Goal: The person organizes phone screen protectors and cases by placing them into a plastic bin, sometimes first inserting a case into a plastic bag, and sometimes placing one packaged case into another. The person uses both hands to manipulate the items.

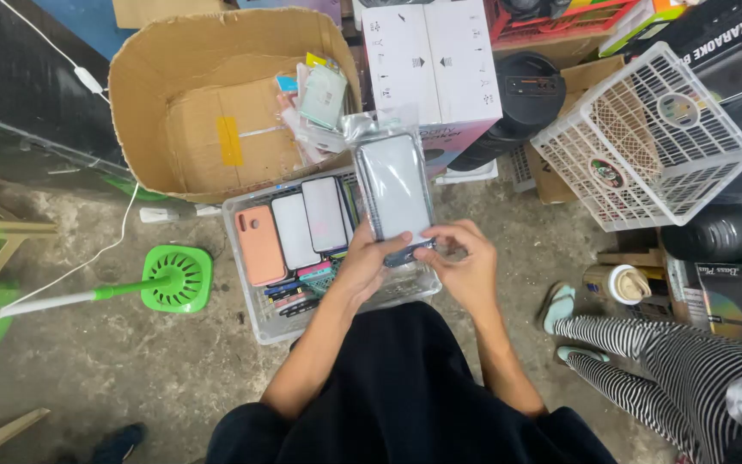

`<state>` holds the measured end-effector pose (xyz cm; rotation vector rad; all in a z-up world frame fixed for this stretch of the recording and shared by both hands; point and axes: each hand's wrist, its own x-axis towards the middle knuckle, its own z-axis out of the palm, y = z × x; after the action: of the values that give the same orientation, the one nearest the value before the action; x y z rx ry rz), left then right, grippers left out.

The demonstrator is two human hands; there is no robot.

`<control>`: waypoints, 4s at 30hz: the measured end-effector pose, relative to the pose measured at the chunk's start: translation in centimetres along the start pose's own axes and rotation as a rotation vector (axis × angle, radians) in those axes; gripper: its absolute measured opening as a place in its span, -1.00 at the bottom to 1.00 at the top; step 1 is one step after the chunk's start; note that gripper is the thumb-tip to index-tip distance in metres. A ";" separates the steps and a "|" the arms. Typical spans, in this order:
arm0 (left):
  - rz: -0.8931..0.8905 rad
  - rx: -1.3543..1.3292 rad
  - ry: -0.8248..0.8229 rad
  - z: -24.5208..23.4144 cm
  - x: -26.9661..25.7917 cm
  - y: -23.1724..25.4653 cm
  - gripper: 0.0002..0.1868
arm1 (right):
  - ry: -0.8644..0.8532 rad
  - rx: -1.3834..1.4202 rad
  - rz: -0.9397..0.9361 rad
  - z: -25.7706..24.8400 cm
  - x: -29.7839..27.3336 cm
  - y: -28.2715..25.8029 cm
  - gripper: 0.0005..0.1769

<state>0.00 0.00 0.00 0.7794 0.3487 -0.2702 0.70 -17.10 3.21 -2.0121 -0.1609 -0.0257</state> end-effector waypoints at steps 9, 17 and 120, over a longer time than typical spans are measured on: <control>-0.016 0.236 -0.118 -2.3 -1.5 0.8 -0.01 | -0.230 0.584 0.519 4.2 -0.4 8.7 -0.40; 0.118 0.600 0.115 -7.2 -0.9 -0.9 -0.57 | -0.260 0.545 0.401 4.8 3.1 2.5 -0.35; 0.174 0.757 0.340 -19.8 0.1 -19.2 -0.59 | -0.164 0.514 0.497 7.6 -4.1 18.6 -0.56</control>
<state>-10.97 1.20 -25.31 1.6030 0.5020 -0.0965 -1.41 -18.58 -17.16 -1.4915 0.2153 0.4530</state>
